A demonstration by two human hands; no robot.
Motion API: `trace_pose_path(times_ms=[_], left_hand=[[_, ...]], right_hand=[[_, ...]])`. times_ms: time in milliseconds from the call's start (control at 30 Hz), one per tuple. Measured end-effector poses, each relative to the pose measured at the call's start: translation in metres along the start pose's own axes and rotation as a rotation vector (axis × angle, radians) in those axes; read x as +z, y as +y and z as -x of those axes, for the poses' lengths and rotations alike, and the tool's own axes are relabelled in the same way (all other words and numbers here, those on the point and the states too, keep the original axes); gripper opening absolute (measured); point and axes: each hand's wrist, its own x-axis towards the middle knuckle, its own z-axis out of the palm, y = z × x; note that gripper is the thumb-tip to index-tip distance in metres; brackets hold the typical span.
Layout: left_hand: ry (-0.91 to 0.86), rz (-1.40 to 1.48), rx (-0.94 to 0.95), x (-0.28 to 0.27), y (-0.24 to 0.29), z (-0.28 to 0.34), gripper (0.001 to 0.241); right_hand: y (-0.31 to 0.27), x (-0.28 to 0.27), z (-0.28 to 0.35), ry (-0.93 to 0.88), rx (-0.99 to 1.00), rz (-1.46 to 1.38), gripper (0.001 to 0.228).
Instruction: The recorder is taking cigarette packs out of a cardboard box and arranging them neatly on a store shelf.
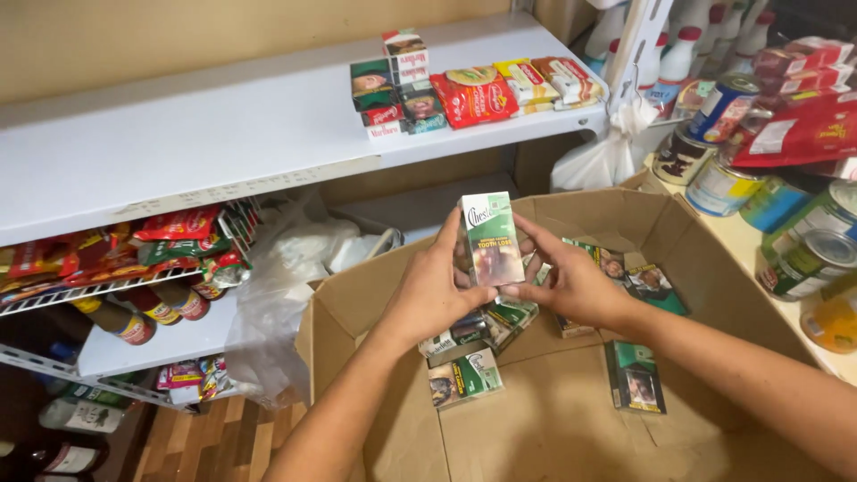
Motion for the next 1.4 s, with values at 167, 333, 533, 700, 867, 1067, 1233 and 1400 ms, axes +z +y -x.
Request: trace_pose_path(times_ms=[167,333,533,700,867,1067,1233,1400], left_hand=[[0.053,0.031,0.067,-0.024,0.001,-0.011,0.111],[0.133,0.01,0.134,-0.039,-0.009,-0.023,0.087],[0.229,-0.135,0.043,-0.046,-0.022,-0.049,0.067],[0.462,-0.13,0.194,-0.033,-0.05,-0.086,0.07],[0.535,-0.107,0.201,-0.025,-0.074,-0.116,0.069],[0.584,-0.113,0.192,-0.027,-0.088,-0.136,0.061],[0.637,-0.132,0.189,-0.038,-0.072,-0.139,0.047],[0.717,-0.083,0.15,-0.042,-0.083,-0.16,0.037]], right_hand=[[0.002,-0.001,-0.028,0.018,-0.228,-0.011,0.097],[-0.008,0.007,-0.055,0.125,-0.373,0.097,0.091],[0.002,0.015,-0.098,0.195,-0.335,0.156,0.081],[0.003,0.016,-0.129,0.21,-0.224,-0.087,0.077],[0.028,0.021,-0.159,0.293,-0.303,-0.041,0.075],[0.02,0.023,-0.174,0.334,-0.181,-0.111,0.07],[0.022,0.017,-0.197,0.454,-0.263,-0.108,0.055],[0.036,0.021,-0.227,0.533,-0.336,-0.153,0.048]])
